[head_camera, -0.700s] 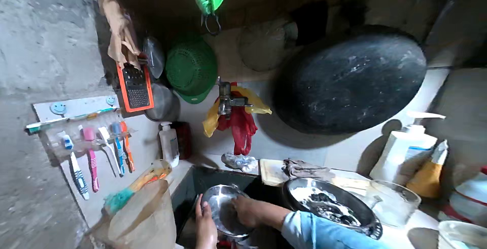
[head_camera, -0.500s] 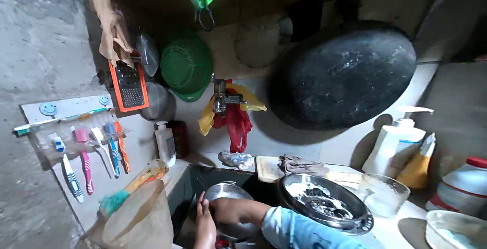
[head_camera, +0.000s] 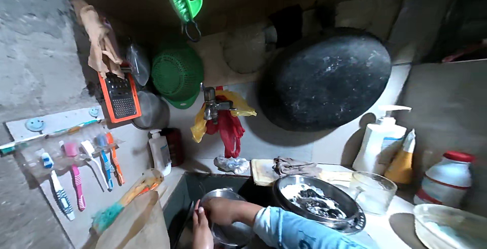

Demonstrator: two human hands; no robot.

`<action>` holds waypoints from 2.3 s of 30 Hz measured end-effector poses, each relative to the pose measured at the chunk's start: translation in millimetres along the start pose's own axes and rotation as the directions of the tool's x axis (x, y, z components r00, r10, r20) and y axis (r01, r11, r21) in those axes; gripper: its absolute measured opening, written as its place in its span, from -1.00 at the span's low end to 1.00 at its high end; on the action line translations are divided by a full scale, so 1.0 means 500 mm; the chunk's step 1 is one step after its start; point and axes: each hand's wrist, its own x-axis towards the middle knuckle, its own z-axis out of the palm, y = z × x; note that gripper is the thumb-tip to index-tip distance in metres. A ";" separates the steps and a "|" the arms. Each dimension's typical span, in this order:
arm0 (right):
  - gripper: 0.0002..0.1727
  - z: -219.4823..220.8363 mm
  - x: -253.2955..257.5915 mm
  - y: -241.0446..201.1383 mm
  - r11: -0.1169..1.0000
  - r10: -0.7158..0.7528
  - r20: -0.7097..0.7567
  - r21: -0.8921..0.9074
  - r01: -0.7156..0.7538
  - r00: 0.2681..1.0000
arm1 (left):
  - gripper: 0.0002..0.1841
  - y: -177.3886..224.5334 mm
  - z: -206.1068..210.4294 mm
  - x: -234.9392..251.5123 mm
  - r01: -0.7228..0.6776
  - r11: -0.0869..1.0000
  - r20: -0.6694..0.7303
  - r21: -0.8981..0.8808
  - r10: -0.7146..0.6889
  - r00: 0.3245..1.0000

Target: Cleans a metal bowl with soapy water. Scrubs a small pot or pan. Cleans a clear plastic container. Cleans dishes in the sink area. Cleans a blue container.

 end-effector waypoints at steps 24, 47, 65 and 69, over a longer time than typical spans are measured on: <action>-0.64 0.075 0.046 -0.020 0.539 0.508 -0.268 0.840 -0.059 0.818 | -0.39 0.006 0.003 0.004 0.134 0.972 -0.015 -0.195 -0.140 0.990; -0.64 0.045 -0.066 0.061 0.793 0.232 0.055 -0.588 -0.156 0.971 | -0.47 0.002 -0.001 0.000 -0.013 1.000 -0.028 -0.008 0.013 1.000; -0.59 0.008 -0.048 0.048 0.989 0.148 0.034 0.016 -0.149 0.988 | -0.48 -0.010 -0.008 0.011 -0.039 0.999 -0.096 0.004 0.039 0.995; -0.61 0.031 -0.047 -0.006 0.980 0.040 0.074 0.192 -0.053 0.996 | -0.47 -0.003 -0.009 0.008 -0.019 1.000 -0.068 0.024 0.020 0.998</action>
